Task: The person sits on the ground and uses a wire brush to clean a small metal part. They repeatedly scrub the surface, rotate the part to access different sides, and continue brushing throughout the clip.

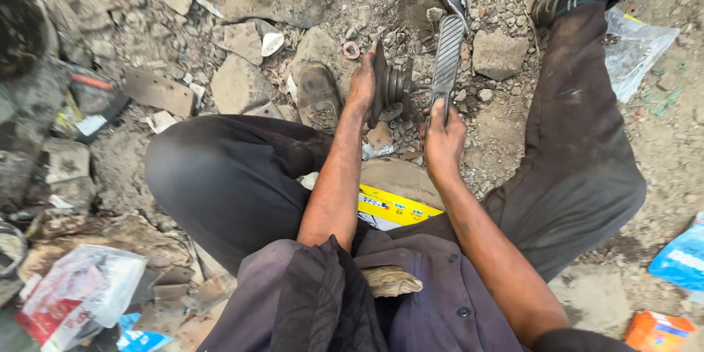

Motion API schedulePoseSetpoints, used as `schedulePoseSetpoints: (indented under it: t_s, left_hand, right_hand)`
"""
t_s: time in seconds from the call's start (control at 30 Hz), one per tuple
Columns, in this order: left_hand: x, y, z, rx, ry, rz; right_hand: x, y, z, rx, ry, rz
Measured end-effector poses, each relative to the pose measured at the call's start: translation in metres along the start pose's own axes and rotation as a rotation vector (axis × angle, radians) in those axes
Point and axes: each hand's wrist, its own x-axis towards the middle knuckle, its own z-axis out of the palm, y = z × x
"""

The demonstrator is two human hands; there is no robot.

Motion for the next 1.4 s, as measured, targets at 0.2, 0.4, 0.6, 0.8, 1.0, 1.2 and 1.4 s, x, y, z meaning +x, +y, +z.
schedulePoseSetpoints:
  t_s: [0.2, 0.4, 0.6, 0.8, 1.0, 1.2, 1.4]
  left_hand:
    - [0.015, -0.002, 0.018, -0.032, 0.016, 0.127]
    - [0.006, 0.003, 0.029, -0.024, 0.127, 0.079]
    - [-0.027, 0.026, 0.027, 0.040, 0.091, 0.011]
    - [-0.035, 0.033, 0.026, 0.067, 0.039, -0.062]
    - [-0.015, 0.022, 0.030, 0.020, 0.066, -0.053]
    - [-0.034, 0.036, 0.032, -0.073, 0.000, -0.075]
    - [-0.030, 0.031, 0.020, -0.055, 0.073, -0.017]
  right_hand:
    - [-0.055, 0.015, -0.018, -0.197, -0.128, 0.022]
    - [-0.029, 0.075, 0.008, -0.501, -0.067, -0.259]
    - [0.128, -0.018, 0.056, 0.028, -0.258, 0.479]
    - [0.038, -0.037, 0.006, -0.184, -0.152, 0.073]
    - [-0.046, 0.033, 0.002, -0.336, -0.191, -0.013]
    - [0.093, -0.021, 0.061, -0.103, -0.235, 0.410]
    - [0.055, -0.017, 0.012, -0.189, -0.155, 0.082]
